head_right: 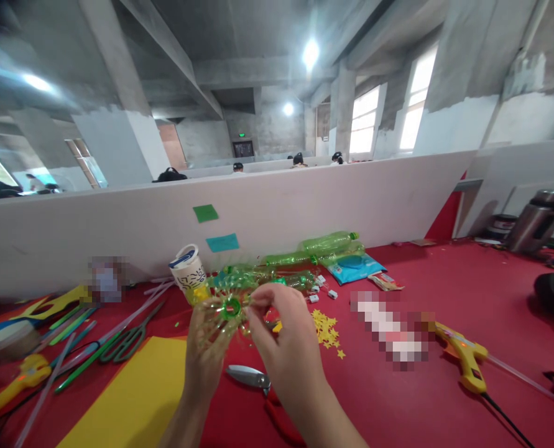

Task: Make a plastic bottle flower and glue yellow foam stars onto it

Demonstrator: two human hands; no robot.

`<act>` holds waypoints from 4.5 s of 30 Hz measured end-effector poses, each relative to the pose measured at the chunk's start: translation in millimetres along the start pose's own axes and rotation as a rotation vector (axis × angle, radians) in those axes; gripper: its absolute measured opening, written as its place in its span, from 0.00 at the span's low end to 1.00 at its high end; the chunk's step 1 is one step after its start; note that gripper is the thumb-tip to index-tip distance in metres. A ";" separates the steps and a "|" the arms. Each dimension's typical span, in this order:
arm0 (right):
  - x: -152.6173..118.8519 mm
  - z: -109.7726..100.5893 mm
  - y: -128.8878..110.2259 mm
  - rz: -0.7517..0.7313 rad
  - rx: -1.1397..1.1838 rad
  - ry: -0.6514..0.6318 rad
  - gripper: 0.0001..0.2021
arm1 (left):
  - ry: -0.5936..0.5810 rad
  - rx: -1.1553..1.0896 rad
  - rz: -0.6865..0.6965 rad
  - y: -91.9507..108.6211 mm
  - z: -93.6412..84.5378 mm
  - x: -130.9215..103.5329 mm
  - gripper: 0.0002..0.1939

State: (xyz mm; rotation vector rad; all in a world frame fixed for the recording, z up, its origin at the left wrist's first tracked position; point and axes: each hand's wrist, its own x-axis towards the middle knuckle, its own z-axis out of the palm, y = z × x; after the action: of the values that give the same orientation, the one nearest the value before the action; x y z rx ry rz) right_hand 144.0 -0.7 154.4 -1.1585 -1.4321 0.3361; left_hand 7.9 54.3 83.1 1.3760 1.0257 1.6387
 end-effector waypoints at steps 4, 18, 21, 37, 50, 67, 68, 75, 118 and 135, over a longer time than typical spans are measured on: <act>-0.4 2.2 -1.3 0.089 0.087 0.003 0.05 | 0.026 -0.049 0.001 -1.2 1.7 -0.5 0.21; -3.0 5.7 -2.3 0.071 0.081 -0.033 0.07 | -0.031 -0.066 -0.003 8.6 4.1 -2.5 0.16; -4.8 6.6 -4.6 0.049 0.080 -0.016 0.08 | -0.024 -0.071 -0.001 9.1 4.4 -3.2 0.16; -3.9 3.8 -9.0 -0.020 0.095 -0.087 0.13 | 0.021 -0.216 -0.017 -1.1 2.1 3.0 0.20; 2.6 -10.7 -2.4 -0.072 -0.036 -0.002 0.04 | -0.069 -0.383 -0.112 -3.9 -6.4 11.0 0.21; -58.3 4.7 101.6 0.177 -0.812 -0.708 0.12 | -0.084 -0.529 -0.363 -19.1 -46.9 -22.7 0.15; -67.1 7.9 107.3 0.174 -0.828 -0.733 0.14 | -0.079 -0.536 -0.380 -22.4 -50.3 -26.4 0.15; -94.1 12.3 125.9 0.128 -0.816 -0.736 0.21 | -0.004 -0.618 -0.520 -47.4 -65.3 -45.1 0.18; -97.0 -18.5 80.4 0.593 0.287 -0.903 0.22 | 0.129 -0.700 -0.538 -55.0 -79.5 -34.9 0.16; -87.6 -15.5 72.8 0.515 0.026 -0.973 0.21 | 0.117 -0.659 -0.507 -58.8 -81.0 -33.6 0.14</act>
State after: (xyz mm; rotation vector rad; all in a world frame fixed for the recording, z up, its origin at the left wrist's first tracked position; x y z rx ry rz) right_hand 172.3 -42.2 51.0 -1.4077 -1.8964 1.4213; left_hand -64.5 38.1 8.0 0.5357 0.7150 1.4799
